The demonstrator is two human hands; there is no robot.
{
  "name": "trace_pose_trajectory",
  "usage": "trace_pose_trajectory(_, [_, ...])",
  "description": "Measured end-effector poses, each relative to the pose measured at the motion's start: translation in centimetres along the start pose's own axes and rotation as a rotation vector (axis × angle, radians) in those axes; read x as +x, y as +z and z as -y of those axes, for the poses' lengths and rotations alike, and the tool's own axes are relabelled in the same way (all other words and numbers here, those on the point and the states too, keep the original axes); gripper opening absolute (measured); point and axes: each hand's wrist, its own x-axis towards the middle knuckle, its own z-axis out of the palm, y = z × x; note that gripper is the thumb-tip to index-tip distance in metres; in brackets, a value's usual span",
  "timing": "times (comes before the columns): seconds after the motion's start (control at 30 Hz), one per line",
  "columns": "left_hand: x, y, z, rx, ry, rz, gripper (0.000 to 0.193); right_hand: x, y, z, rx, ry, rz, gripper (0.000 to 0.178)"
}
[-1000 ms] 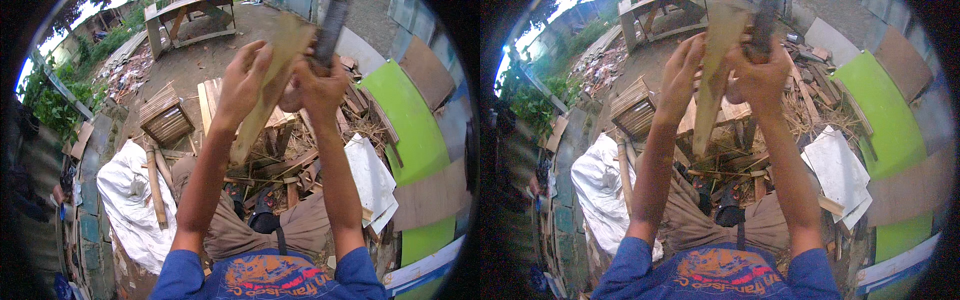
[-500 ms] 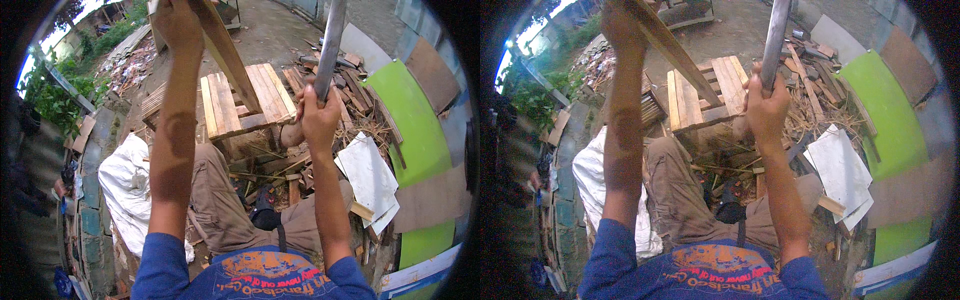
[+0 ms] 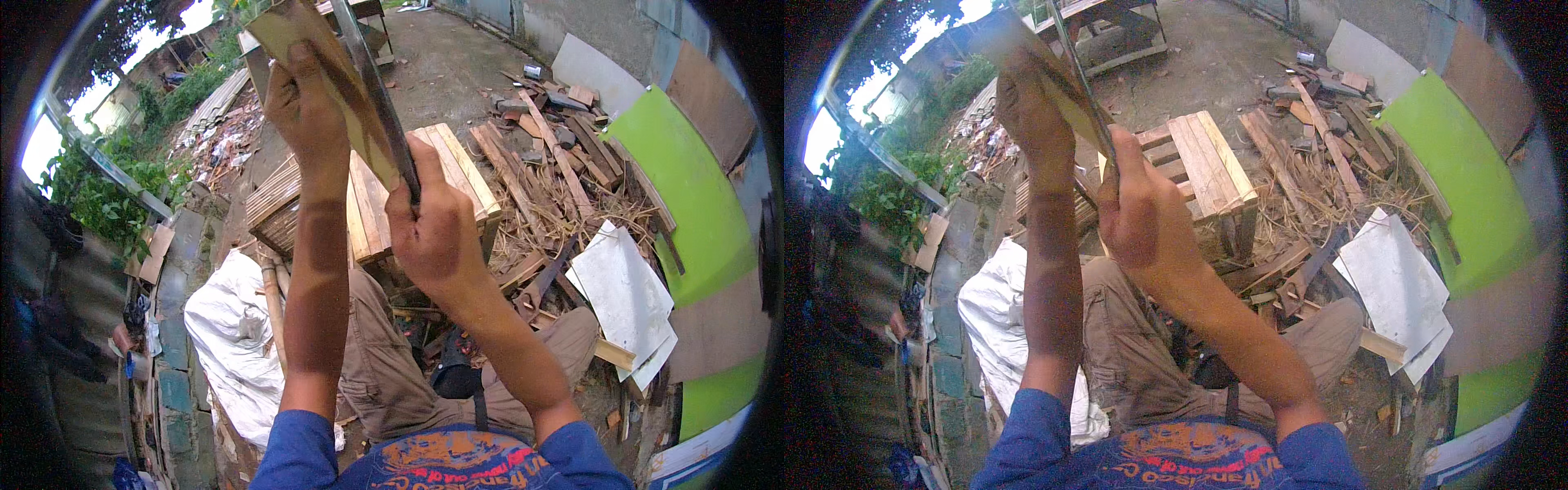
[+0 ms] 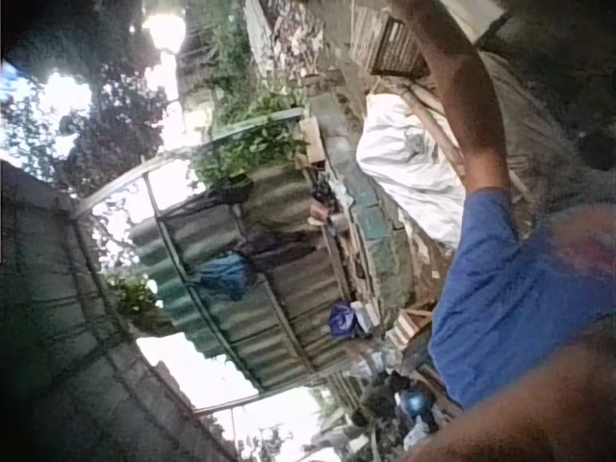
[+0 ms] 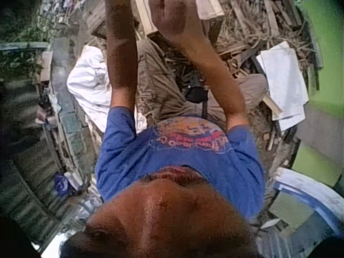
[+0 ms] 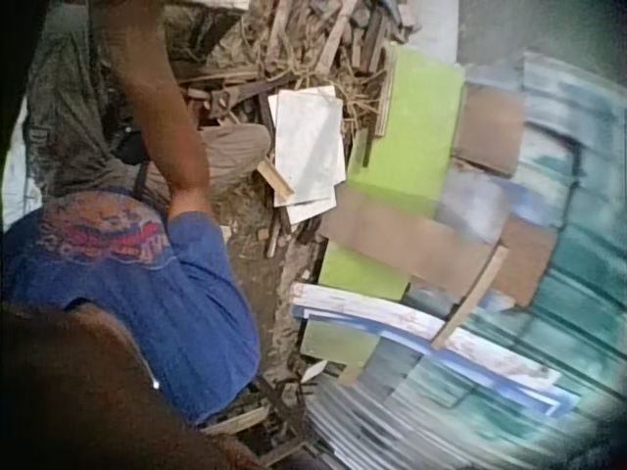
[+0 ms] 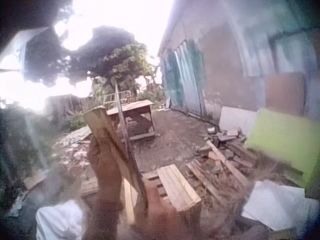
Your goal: The person assembles a small wooden structure by hammering nails into wooden planks and using a knife to trim and shape a plank. The person works while sitting on the ground in an outdoor area with scattered wood debris.
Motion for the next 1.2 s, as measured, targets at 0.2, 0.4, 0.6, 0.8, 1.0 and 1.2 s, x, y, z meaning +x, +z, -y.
trace_pose_trajectory(0.2, [-0.1,-0.7,-1.6,-0.004,-0.054,-0.115,0.037,-8.5,0.8,-9.1,-0.224,0.476,0.330,0.037])
trace_pose_trajectory(0.4, [-1.1,0.8,-1.9,0.003,-0.059,-0.033,0.041,-19.3,-1.5,-17.8,-0.419,0.785,0.581,0.043])
trace_pose_trajectory(0.6, [0.9,2.6,-0.1,-0.106,-0.063,0.048,0.039,-17.5,-2.2,-16.7,-0.267,0.750,0.396,0.035])
trace_pose_trajectory(0.8, [1.1,2.4,0.5,-0.094,-0.050,0.044,0.033,-15.3,-1.4,-13.9,-0.130,0.704,0.240,0.039])
trace_pose_trajectory(1.0, [0.8,3.3,-0.2,0.125,0.048,0.046,0.029,-18.3,-0.6,-16.6,-0.313,0.809,0.409,0.039])
trace_pose_trajectory(1.2, [0.5,2.8,0.5,0.194,-0.027,0.066,0.029,-10.4,-2.2,-10.5,-0.174,0.566,0.131,0.036])
